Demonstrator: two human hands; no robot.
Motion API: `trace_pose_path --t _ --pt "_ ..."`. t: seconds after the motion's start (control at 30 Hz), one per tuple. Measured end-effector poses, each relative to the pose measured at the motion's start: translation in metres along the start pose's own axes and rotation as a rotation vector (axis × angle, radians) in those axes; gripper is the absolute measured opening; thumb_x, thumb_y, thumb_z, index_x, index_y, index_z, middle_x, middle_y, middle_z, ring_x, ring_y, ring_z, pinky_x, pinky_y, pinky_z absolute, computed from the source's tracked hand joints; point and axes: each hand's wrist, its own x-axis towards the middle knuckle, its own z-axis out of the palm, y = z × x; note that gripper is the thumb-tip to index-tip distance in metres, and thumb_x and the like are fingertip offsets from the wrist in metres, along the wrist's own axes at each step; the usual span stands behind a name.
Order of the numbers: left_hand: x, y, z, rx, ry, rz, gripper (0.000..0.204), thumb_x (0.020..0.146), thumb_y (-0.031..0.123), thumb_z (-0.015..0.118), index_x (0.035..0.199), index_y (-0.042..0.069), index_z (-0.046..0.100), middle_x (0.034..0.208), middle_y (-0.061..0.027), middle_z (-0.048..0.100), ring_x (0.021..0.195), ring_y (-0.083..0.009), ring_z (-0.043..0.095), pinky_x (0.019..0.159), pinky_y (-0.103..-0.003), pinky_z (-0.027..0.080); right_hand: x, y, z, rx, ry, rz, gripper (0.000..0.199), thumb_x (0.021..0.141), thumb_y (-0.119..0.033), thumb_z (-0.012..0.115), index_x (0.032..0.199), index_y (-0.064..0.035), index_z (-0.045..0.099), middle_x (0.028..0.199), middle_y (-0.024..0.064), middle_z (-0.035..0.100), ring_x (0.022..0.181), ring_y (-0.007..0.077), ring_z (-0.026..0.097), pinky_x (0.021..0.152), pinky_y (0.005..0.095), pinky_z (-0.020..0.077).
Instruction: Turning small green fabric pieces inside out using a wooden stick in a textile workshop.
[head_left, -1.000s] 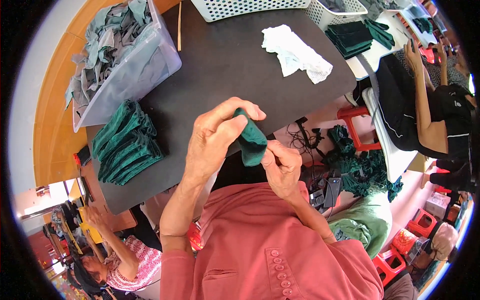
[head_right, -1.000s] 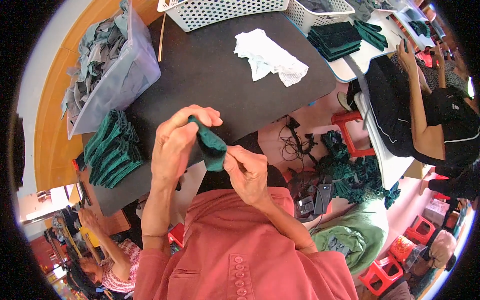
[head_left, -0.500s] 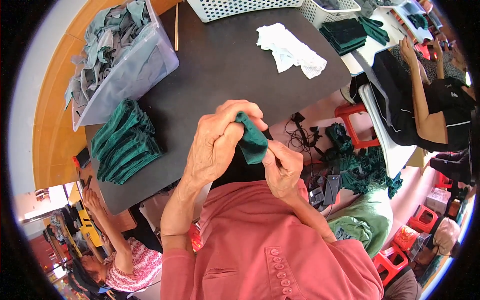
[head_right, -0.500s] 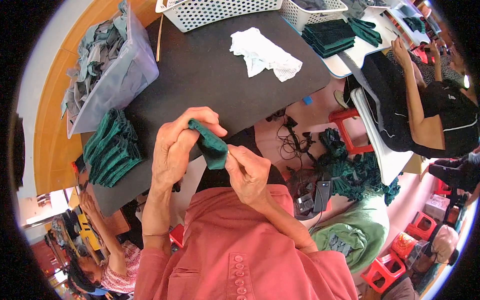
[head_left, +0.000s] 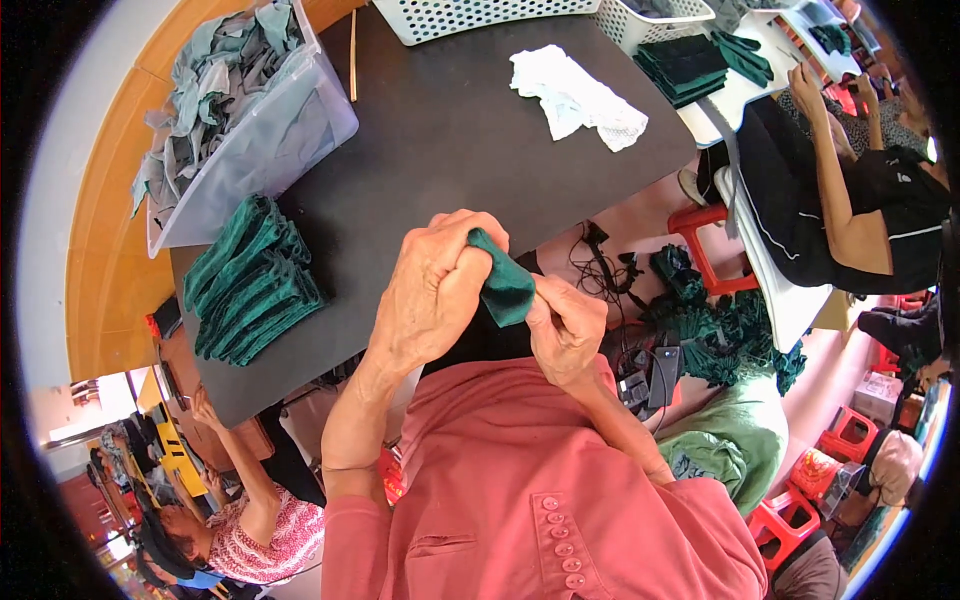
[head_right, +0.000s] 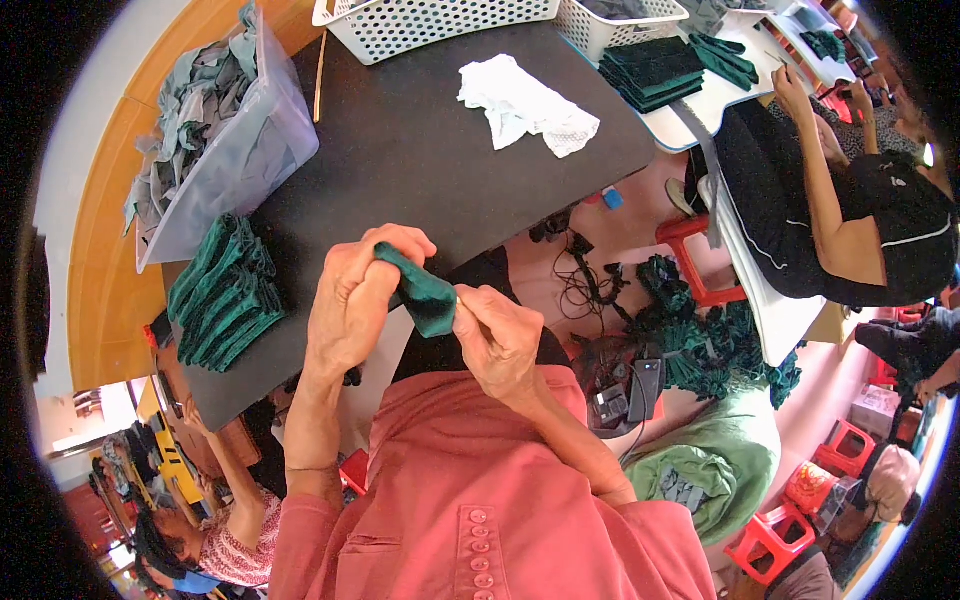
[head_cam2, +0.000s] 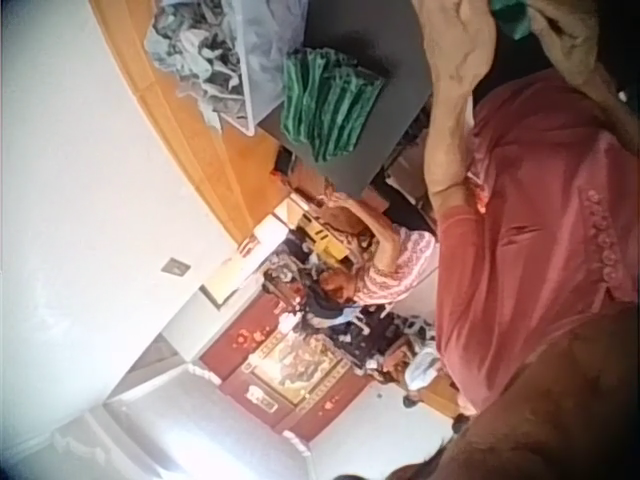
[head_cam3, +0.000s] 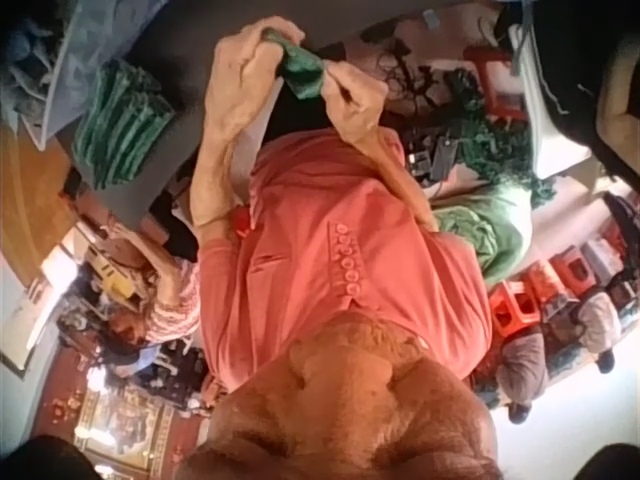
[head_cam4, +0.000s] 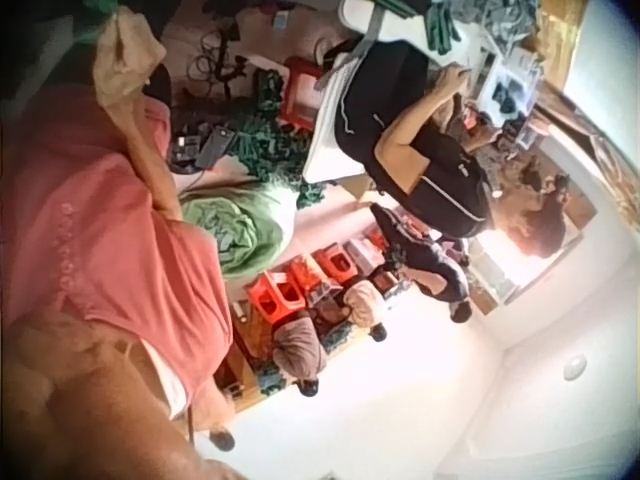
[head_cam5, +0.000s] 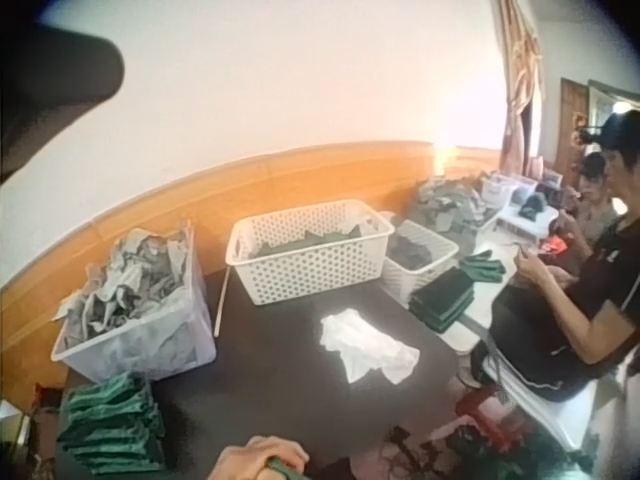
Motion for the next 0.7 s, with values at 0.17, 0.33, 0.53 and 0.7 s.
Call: trace_pose_path --t 0.17,0.33,0.53,0.7 --pt "0.000 0.004 0.007 0.278 0.171 0.197 0.010 0.074 0.004 0.044 0.073 -0.004 0.051 0.067 -0.0175 0.052 0.068 -0.0347 0.051 0.070 -0.037 0.041 -0.003 -0.006 0.001 -0.004 -0.016 0.115 0.012 0.085 0.000 0.059 0.095 0.0070 0.062 0.067 0.0071 0.056 0.055 0.0093 0.046 0.048 0.0224 0.0372" --pt "0.000 0.003 0.011 0.344 0.208 0.227 0.008 0.073 0.002 0.045 0.070 -0.003 0.049 0.068 -0.0170 0.052 0.067 -0.0343 0.051 0.069 -0.039 0.041 0.002 -0.010 0.000 0.045 -0.041 0.119 0.016 0.088 -0.007 0.059 0.095 0.0067 0.062 0.066 0.0056 0.055 0.054 0.0081 0.045 0.049 0.0221 0.0367" --pt "-0.010 0.003 0.014 0.234 0.155 0.274 0.005 0.070 0.000 0.045 0.070 -0.004 0.048 0.067 -0.0174 0.051 0.064 -0.0355 0.048 0.064 -0.040 0.040 -0.014 -0.010 -0.006 0.842 -0.298 0.626 0.040 0.094 -0.037 0.051 0.081 0.0007 0.057 0.062 -0.0049 0.046 0.052 0.0042 0.038 0.046 0.0187 0.0278" --pt "-0.019 0.004 0.011 0.082 0.143 0.025 0.006 0.071 0.001 0.044 0.069 -0.005 0.045 0.066 -0.0184 0.049 0.061 -0.0366 0.045 0.063 -0.040 0.039 -0.007 -0.010 -0.004 0.257 -0.147 0.267 0.026 0.092 -0.022 0.055 0.090 0.0040 0.060 0.062 -0.0002 0.048 0.052 0.0062 0.039 0.046 0.0205 0.0298"
